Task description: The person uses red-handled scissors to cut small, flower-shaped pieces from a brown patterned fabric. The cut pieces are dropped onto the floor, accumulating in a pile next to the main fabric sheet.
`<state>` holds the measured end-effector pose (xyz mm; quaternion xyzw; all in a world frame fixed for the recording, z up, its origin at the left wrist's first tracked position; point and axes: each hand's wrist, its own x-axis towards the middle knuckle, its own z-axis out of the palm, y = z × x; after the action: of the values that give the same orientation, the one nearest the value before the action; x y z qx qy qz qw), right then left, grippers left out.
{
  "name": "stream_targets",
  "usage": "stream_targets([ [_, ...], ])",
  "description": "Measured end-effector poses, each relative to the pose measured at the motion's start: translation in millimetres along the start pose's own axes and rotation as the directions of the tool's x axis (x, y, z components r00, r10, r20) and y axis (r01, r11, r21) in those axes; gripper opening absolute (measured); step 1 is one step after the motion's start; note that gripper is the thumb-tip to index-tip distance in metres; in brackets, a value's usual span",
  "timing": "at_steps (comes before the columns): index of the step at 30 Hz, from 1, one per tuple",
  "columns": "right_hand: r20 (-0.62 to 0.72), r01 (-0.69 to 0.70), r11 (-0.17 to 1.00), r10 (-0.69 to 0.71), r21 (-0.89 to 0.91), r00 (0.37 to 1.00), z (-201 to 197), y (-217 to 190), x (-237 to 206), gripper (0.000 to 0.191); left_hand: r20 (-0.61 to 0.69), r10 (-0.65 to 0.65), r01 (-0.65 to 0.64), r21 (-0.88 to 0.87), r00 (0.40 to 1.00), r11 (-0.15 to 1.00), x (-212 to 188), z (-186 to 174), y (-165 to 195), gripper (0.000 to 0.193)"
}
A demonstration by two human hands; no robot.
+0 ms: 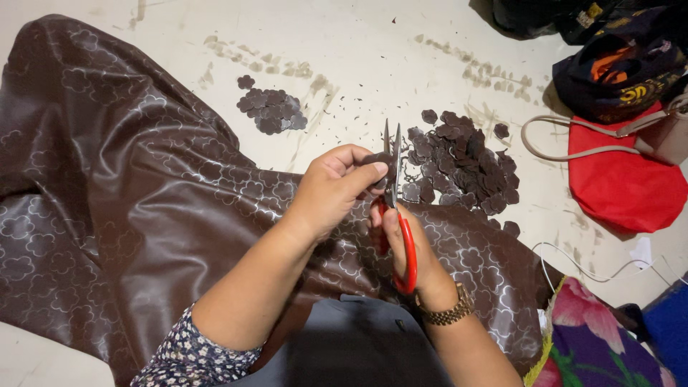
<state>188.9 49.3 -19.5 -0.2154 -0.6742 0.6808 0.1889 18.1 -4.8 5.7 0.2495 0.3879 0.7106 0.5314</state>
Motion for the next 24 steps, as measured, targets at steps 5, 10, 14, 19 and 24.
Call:
stream_targets([
  [5, 0.019, -0.046, 0.999, 0.046, 0.012, 0.999, -3, 4, 1, 0.051, -0.03, 0.022, -0.019, 0.087, 0.999, 0.996, 3, -8, -1, 0.011],
  [10, 0.037, -0.063, 0.998, 0.061, 0.03, 0.997, -7, 8, 2, 0.05, -0.038, 0.071, -0.067, 0.119, 0.997, 0.991, 7, -14, -4, 0.014],
  [14, 0.067, -0.074, 0.997, 0.072, 0.033, 0.995, -9, 7, 3, 0.049, -0.045, 0.08, -0.073, 0.139, 0.996, 0.988, 7, -17, -5, 0.012],
  [19, 0.077, -0.078, 0.997, 0.078, -0.002, 0.994, -9, 3, 1, 0.046, -0.075, 0.119, -0.104, 0.18, 0.99, 0.978, 9, -19, -6, 0.01],
  [24, 0.088, -0.043, 0.997, 0.048, -0.062, 0.995, -8, 2, 3, 0.046, -0.09, 0.124, -0.102, 0.219, 0.988, 0.97, 7, -19, -6, 0.01],
])
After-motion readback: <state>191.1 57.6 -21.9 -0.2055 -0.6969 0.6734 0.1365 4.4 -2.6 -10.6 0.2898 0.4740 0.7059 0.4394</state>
